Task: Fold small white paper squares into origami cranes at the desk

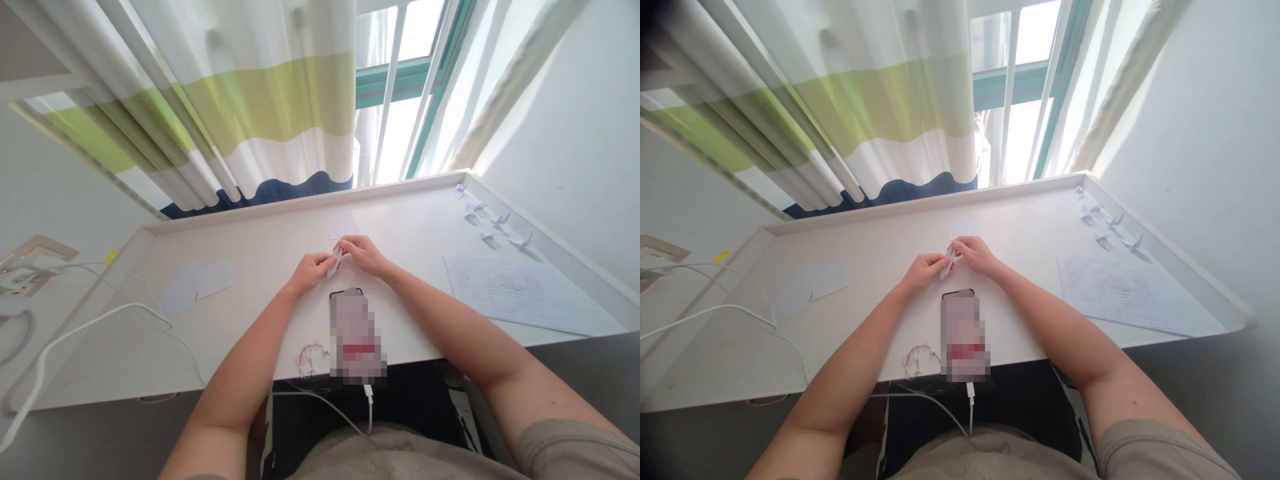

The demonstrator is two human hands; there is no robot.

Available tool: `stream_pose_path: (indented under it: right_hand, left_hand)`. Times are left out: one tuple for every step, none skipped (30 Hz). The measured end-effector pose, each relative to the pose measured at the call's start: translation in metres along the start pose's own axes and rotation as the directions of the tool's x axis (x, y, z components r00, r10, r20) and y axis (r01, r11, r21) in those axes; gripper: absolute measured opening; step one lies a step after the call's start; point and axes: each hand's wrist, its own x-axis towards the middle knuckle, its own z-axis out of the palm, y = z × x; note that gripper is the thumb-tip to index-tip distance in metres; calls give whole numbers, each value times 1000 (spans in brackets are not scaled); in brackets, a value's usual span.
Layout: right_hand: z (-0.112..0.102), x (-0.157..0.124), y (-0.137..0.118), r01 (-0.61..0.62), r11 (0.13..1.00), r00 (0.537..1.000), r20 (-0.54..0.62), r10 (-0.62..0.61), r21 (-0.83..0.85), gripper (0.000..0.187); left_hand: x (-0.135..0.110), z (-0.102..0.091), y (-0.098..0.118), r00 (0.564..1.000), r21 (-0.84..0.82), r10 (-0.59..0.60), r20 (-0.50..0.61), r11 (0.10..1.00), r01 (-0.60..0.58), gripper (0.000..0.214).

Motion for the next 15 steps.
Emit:
stream_pose_path:
  right_hand:
    - [0, 1, 1, -18, 999, 1000, -6, 18, 32, 36]
    - [0, 1, 3, -38, 997, 999, -13, 39, 67, 38]
    - [-1, 1, 4, -55, 994, 998, -19, 57, 99, 40]
    - [-1, 1, 5, -66, 991, 997, -22, 69, 118, 41]
    - [0, 1, 6, -70, 990, 997, -20, 73, 121, 42]
    - [0, 0, 6, -67, 992, 998, -13, 68, 109, 42]
    - [1, 0, 6, -57, 995, 998, -4, 57, 86, 42]
    - [2, -1, 6, -43, 997, 999, 3, 43, 60, 42]
    - [3, -2, 5, -28, 999, 1000, 2, 28, 35, 41]
    - [4, -2, 5, -14, 1000, 1000, -4, 14, 15, 41]
    - [5, -3, 4, -4, 1000, 1000, -13, 4, 1, 41]
    - [6, -3, 4, 2, 1000, 1000, -20, -2, -8, 41]
    - [6, -3, 3, 6, 1000, 1000, -25, -6, -12, 41]
    - [6, -3, 3, 8, 1000, 1000, -27, -8, -13, 41]
    - [5, -3, 3, 9, 1000, 1000, -28, -10, -12, 41]
  left_hand:
    - [0, 0, -1, 1000, -14, -2, -25, 1000, 2, 52]
    - [1, 0, -1, 999, -34, -3, -55, 999, 1, 53]
    - [2, 0, -2, 996, -58, -2, -88, 998, -3, 54]
    - [2, 0, -2, 992, -82, 1, -123, 997, -11, 55]
    - [3, 0, -3, 988, -102, 6, -156, 995, -22, 55]
    - [3, -1, -3, 983, -117, 11, -182, 993, -32, 55]
    - [4, -1, -3, 980, -127, 15, -199, 991, -41, 55]
    - [4, -1, -3, 978, -134, 19, -206, 990, -47, 54]
    - [5, -2, -3, 978, -138, 22, -206, 989, -52, 54]
    - [5, -2, -3, 979, -141, 24, -204, 989, -53, 53]
    - [5, -2, -3, 979, -141, 24, -202, 989, -53, 53]
    - [5, -2, -3, 979, -141, 23, -202, 989, -52, 53]
    - [5, -2, -2, 979, -141, 20, -202, 989, -49, 53]
    - [4, -2, -2, 980, -142, 16, -199, 989, -45, 53]
    - [4, -3, -2, 981, -144, 12, -194, 989, -40, 53]
